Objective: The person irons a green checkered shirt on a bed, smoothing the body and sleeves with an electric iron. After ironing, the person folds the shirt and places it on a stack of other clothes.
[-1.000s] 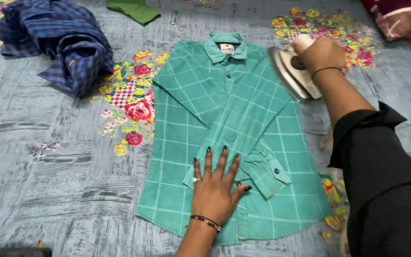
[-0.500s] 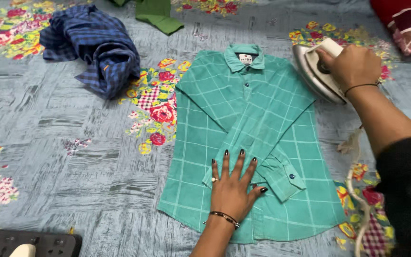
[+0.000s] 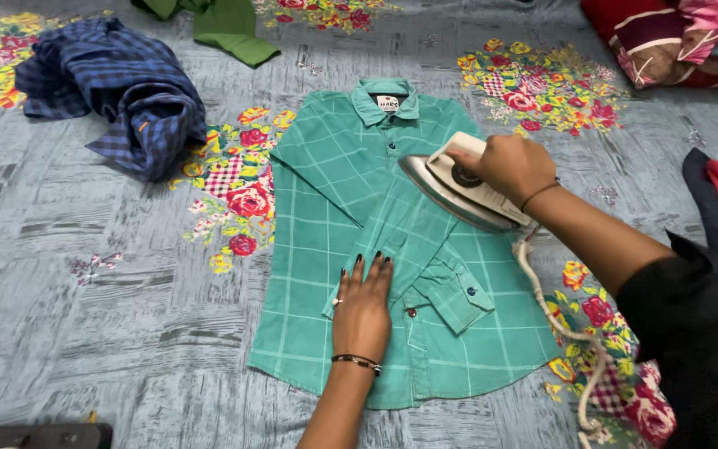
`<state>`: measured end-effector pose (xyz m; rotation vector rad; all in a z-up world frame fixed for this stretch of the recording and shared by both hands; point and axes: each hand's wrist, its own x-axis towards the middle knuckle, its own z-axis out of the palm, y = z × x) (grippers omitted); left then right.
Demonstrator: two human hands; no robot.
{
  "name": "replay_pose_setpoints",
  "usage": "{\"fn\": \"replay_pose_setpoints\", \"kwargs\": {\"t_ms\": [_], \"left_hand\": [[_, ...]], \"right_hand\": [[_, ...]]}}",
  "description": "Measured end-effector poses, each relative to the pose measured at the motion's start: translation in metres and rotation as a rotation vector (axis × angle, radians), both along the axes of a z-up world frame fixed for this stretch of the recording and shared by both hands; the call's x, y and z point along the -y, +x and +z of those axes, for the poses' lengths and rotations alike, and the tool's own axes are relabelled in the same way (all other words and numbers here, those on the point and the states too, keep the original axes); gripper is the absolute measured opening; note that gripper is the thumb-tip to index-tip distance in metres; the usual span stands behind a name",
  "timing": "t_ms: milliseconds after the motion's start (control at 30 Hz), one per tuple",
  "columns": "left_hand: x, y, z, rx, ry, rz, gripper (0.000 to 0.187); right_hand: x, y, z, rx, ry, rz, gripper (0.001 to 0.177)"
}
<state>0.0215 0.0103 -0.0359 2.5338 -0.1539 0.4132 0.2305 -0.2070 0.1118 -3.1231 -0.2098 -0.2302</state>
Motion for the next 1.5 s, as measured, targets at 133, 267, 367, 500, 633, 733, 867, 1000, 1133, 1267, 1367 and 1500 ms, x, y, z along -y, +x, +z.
{"fn": "replay_pose_setpoints", "kwargs": {"t_ms": [133, 267, 367, 500, 633, 733, 867, 1000, 1133, 1267, 1367, 1500], "left_hand": [[0.0, -0.001, 0.004, 0.016, 0.015, 0.002, 0.057], [0.0, -0.004, 0.007, 0.001, 0.021, 0.01, 0.055], [0.001, -0.006, 0.01, 0.006, 0.037, 0.017, 0.055], [0.001, -0.008, 0.011, 0.012, 0.03, 0.026, 0.054], [0.002, -0.009, 0.009, 0.03, 0.047, 0.022, 0.055], [0.003, -0.007, 0.008, 0.043, 0.04, 0.03, 0.055], [0.003, -0.007, 0.011, 0.051, -0.001, 0.034, 0.055], [0.002, -0.003, 0.013, 0.051, -0.023, 0.034, 0.049], [0.003, -0.001, 0.015, 0.094, -0.11, -0.079, 0.049], [0.003, 0.003, 0.007, 0.054, -0.097, -0.1, 0.046], [0.004, 0.002, 0.004, 0.046, -0.1, -0.086, 0.044], [0.003, 0.0, 0.008, 0.041, -0.115, -0.081, 0.042]], "right_hand": [[0.009, 0.038, -0.002, 0.006, -0.036, -0.096, 0.091], [0.018, 0.067, -0.003, 0.034, -0.027, -0.162, 0.086], [0.024, 0.086, -0.004, 0.05, -0.012, -0.189, 0.084], [0.037, 0.113, -0.011, 0.097, 0.012, -0.217, 0.084], [0.053, 0.138, -0.019, 0.127, 0.009, -0.282, 0.085], [0.06, 0.154, -0.021, 0.134, 0.001, -0.331, 0.087], [0.06, 0.145, -0.019, 0.224, 0.009, -0.267, 0.086], [0.042, 0.095, -0.001, 0.279, 0.011, -0.143, 0.088], [0.017, 0.014, 0.013, 0.058, 0.061, -0.075, 0.084], [-0.012, -0.039, 0.0, -0.028, 0.029, -0.042, 0.084], [-0.01, -0.034, 0.0, -0.008, -0.026, -0.044, 0.086], [0.001, -0.002, 0.0, 0.012, -0.01, -0.095, 0.084]]}}
